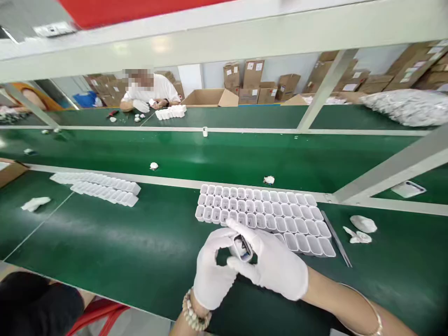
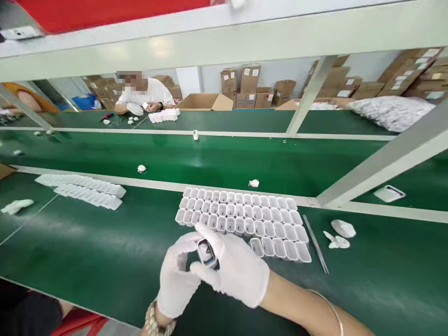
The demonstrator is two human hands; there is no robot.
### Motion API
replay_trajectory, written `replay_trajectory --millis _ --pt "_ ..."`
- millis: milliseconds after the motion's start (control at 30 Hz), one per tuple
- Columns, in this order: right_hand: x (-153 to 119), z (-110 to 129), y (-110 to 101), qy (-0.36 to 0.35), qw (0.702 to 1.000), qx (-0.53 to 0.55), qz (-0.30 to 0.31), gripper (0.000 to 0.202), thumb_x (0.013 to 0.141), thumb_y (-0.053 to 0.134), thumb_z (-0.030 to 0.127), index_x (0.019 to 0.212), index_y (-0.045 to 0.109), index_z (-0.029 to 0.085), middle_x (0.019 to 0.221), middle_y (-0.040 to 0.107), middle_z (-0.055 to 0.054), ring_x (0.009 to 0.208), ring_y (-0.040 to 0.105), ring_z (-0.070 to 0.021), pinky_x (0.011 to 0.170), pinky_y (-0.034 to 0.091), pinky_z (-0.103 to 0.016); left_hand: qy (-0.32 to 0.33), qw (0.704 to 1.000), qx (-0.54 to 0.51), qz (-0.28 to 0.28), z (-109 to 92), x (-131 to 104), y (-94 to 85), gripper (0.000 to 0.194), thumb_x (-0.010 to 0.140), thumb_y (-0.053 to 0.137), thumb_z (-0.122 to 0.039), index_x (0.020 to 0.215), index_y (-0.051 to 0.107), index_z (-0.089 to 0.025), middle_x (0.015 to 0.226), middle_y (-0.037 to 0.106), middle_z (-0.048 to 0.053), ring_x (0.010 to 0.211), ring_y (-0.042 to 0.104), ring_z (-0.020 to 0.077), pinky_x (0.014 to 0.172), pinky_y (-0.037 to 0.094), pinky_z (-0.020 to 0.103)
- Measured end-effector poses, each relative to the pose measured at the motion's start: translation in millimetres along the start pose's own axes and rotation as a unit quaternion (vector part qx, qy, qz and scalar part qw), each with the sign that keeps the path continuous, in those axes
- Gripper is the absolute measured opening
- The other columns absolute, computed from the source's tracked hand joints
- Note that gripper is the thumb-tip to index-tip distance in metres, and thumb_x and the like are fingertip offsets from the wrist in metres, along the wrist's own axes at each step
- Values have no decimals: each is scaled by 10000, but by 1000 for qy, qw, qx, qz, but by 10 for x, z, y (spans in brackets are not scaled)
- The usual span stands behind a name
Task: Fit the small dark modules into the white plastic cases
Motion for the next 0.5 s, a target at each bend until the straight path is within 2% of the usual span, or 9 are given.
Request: replay_trajectory --millis 67,167,233,300,367,433,500 --pt "79 -81 -60 36 999 -6 -17 456 875 520 337 1310 518 201 929 737 -60 757 705 -222 702 561 -353 -33 997 67 -26 -1 60 45 363 848 628 -124 1174 529 -250 1217 615 83 1095 640 225 901 582 393" --pt "382 -322 -297 116 992 -39 -41 333 938 467 362 1208 570 196 830 722 -24 670 678 -173 655 540 -294 -83 985 154 -8 1 100 123 403 863 595 -120 1239 517 -242 1267 581 102 1108 629 242 904 577 425" --pt "710 -588 -537 195 975 -89 -55 324 965 462 355 1232 550 195 814 715 -16 699 672 -168 695 531 -292 -103 973 195 62 -1 85 217 394 859 602 -128 1228 531 -246 1220 608 84 1077 634 242 915 567 434" --pt "1059 -892 -747 235 964 -110 -58 311 963 505 334 1214 567 161 879 715 -53 780 675 -186 740 532 -316 -98 952 221 190 -10 49 373 427 833 645 -149 1231 538 -258 1170 641 64 1077 625 259 931 550 447" --pt "1344 -1177 -859 268 954 -127 -42 270 947 570 342 1125 618 145 995 692 -73 853 669 -191 771 545 -348 -93 918 240 301 -16 12 571 526 811 677 -182 1299 499 -262 1175 640 67 1059 621 276 892 555 440" --pt "1523 -1401 -879 288 947 -138 -24 285 937 603 352 1135 619 147 1102 657 -73 926 658 -197 797 556 -375 -101 892 268 350 -4 -8 765 551 824 650 -188 1341 467 -246 1174 627 79 998 627 272 830 557 416" --pt "1589 -1572 -868 297 944 -144 -13 297 937 608 348 1164 611 156 1155 638 -72 968 649 -208 817 558 -392 -104 880 296 357 29 -9 913 487 839 607 -159 1309 494 -226 1152 619 88 952 625 265 804 543 402"
Point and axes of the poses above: each hand's wrist, its own x-axis towards the middle knuckle, its own y-axis out of the palm, z = x × y, the point moved 1 cm from there along x, towards the middle knuckle
